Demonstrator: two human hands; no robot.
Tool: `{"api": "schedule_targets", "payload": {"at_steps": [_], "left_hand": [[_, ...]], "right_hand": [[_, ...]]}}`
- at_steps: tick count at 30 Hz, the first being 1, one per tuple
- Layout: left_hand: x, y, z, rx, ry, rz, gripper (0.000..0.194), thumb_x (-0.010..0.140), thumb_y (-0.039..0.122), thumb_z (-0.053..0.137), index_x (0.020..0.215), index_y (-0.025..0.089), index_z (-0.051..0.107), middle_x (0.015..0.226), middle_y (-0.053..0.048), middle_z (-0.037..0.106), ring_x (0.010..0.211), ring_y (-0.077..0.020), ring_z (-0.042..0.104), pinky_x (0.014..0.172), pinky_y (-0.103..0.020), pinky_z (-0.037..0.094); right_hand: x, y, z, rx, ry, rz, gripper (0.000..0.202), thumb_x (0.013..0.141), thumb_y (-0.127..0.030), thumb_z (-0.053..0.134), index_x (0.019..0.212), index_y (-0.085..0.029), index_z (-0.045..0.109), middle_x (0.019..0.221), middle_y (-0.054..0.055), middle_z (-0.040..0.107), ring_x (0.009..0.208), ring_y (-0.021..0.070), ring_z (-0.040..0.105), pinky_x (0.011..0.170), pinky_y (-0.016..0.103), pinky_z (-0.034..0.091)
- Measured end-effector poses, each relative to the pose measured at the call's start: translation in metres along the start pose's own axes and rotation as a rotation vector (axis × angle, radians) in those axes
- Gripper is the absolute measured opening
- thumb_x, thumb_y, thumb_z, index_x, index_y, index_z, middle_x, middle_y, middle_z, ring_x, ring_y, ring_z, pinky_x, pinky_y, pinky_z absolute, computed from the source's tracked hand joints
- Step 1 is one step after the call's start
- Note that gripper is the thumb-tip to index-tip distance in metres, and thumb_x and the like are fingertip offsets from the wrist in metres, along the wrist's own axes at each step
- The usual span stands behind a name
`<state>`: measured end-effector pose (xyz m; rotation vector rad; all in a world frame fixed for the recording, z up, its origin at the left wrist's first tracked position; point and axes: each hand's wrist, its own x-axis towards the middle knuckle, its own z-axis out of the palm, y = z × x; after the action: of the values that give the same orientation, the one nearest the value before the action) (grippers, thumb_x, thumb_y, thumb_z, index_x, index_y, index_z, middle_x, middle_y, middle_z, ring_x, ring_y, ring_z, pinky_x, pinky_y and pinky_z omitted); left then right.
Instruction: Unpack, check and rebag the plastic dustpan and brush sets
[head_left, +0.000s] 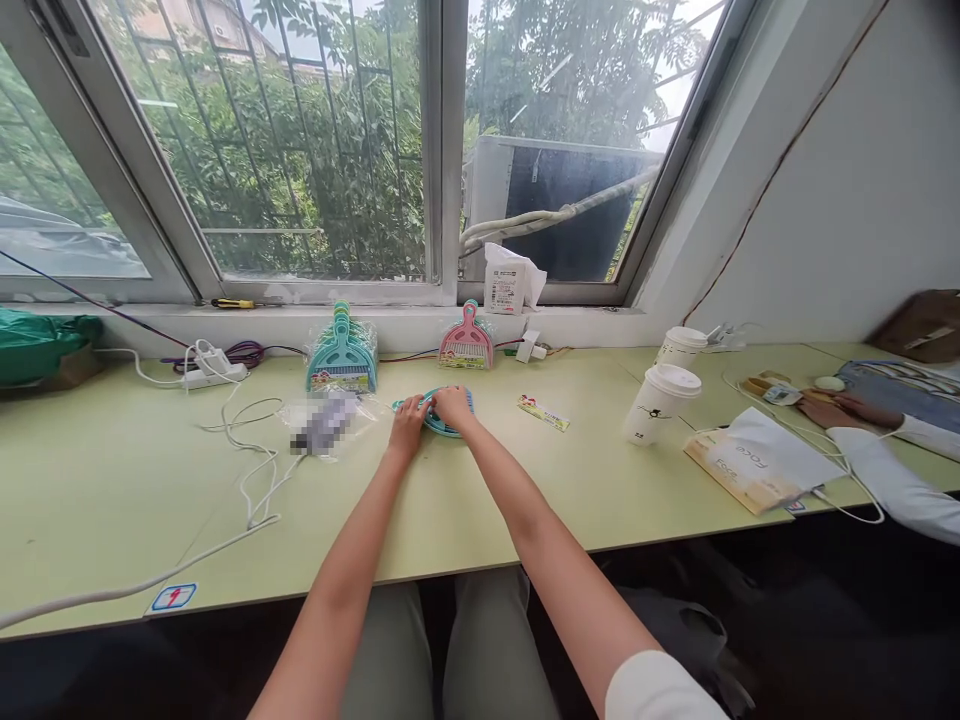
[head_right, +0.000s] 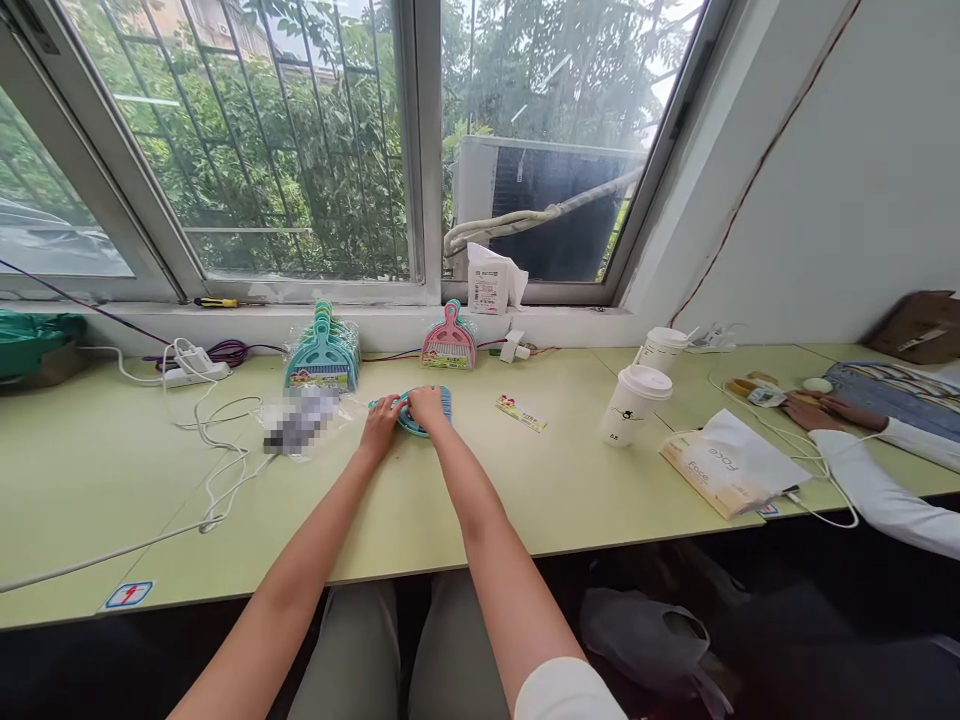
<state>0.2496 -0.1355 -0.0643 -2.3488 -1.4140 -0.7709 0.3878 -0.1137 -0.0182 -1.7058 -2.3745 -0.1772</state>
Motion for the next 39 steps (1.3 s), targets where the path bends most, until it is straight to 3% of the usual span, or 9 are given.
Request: {"api": "schedule_targets", "payload": {"at_steps": [8, 21, 23, 26, 28, 30, 33, 35, 39], "left_hand": [[0.003, -0.005, 0.002, 0.105, -0.025, -0.155, 0.028, 0.088, 0.008, 0.037, 0.097, 0.018, 0.062, 0.099, -0.013, 0.059, 0.095, -0.0243, 0.053, 0.081, -0.035, 0.042], [0.012, -0.014, 0.009, -0.178, -0.140, -0.167, 0.028, 0.084, 0.003, 0.037, 0.081, 0.015, 0.062, 0.092, -0.017, 0.059, 0.097, -0.0288, 0.056, 0.080, -0.040, 0.044], [0.009, -0.015, 0.007, -0.175, -0.095, -0.173, 0.029, 0.083, 0.002, 0.037, 0.083, 0.016, 0.063, 0.095, -0.017, 0.060, 0.102, -0.0292, 0.055, 0.085, -0.042, 0.043], [0.004, -0.017, 0.002, -0.231, 0.101, -0.242, 0.032, 0.081, 0.004, 0.041, 0.100, 0.017, 0.063, 0.114, -0.016, 0.057, 0.117, -0.0295, 0.048, 0.101, -0.047, 0.035], [0.002, -0.019, 0.001, -0.368, 0.244, -0.351, 0.036, 0.080, 0.008, 0.046, 0.112, 0.017, 0.059, 0.125, -0.016, 0.051, 0.123, -0.0288, 0.044, 0.105, -0.047, 0.031], [0.003, -0.018, 0.001, -0.644, 0.301, -0.506, 0.039, 0.082, 0.017, 0.048, 0.121, 0.017, 0.052, 0.127, -0.015, 0.051, 0.119, -0.0262, 0.049, 0.101, -0.043, 0.038], [0.007, -0.010, 0.007, -1.192, 0.121, -0.699, 0.041, 0.088, 0.037, 0.045, 0.124, 0.017, 0.049, 0.114, -0.012, 0.060, 0.100, -0.0216, 0.061, 0.085, -0.036, 0.049], [0.010, -0.004, 0.013, -1.414, -0.016, -0.740, 0.044, 0.083, 0.040, 0.053, 0.121, 0.017, 0.050, 0.107, -0.010, 0.064, 0.093, -0.0202, 0.064, 0.079, -0.032, 0.051], [0.010, -0.003, 0.023, -1.483, 0.046, -0.861, 0.053, 0.066, 0.018, 0.070, 0.116, 0.019, 0.052, 0.107, -0.007, 0.064, 0.092, -0.0173, 0.063, 0.079, -0.028, 0.051]], "right_hand": [[0.013, -0.010, 0.004, 0.041, -0.029, -0.010, 0.015, 0.084, -0.028, 0.060, 0.092, -0.022, 0.071, 0.108, 0.010, 0.069, 0.107, 0.0232, 0.057, 0.087, 0.031, 0.035], [0.016, -0.008, 0.009, 0.050, -0.065, -0.018, 0.015, 0.084, -0.025, 0.058, 0.092, -0.021, 0.070, 0.105, 0.009, 0.069, 0.108, 0.0241, 0.055, 0.086, 0.030, 0.037], [0.012, -0.010, 0.012, 0.049, -0.042, -0.030, 0.019, 0.085, -0.025, 0.056, 0.097, -0.020, 0.068, 0.109, 0.010, 0.068, 0.111, 0.0245, 0.053, 0.088, 0.031, 0.037], [0.005, -0.012, 0.016, 0.083, 0.004, 0.012, 0.028, 0.084, -0.029, 0.055, 0.108, -0.017, 0.063, 0.116, 0.011, 0.064, 0.111, 0.0241, 0.053, 0.087, 0.031, 0.039], [0.002, -0.011, 0.017, 0.147, -0.034, 0.113, 0.030, 0.081, -0.033, 0.057, 0.107, -0.019, 0.063, 0.112, 0.010, 0.066, 0.106, 0.0235, 0.057, 0.082, 0.028, 0.042], [0.003, -0.008, 0.014, 0.222, -0.085, 0.252, 0.029, 0.078, -0.037, 0.059, 0.102, -0.021, 0.065, 0.106, 0.008, 0.069, 0.099, 0.0226, 0.061, 0.076, 0.026, 0.043], [0.010, -0.006, 0.005, 0.332, -0.048, 0.408, 0.031, 0.080, -0.041, 0.056, 0.103, -0.024, 0.065, 0.104, 0.006, 0.070, 0.094, 0.0207, 0.064, 0.072, 0.024, 0.043], [0.012, -0.006, -0.002, 0.405, -0.008, 0.408, 0.031, 0.085, -0.041, 0.048, 0.107, -0.025, 0.064, 0.105, 0.004, 0.070, 0.094, 0.0183, 0.064, 0.072, 0.023, 0.043], [-0.005, 0.012, -0.008, 0.404, 0.106, 0.454, 0.037, 0.092, -0.034, 0.033, 0.116, -0.027, 0.061, 0.118, 0.006, 0.064, 0.105, 0.0179, 0.059, 0.083, 0.026, 0.043]]}}
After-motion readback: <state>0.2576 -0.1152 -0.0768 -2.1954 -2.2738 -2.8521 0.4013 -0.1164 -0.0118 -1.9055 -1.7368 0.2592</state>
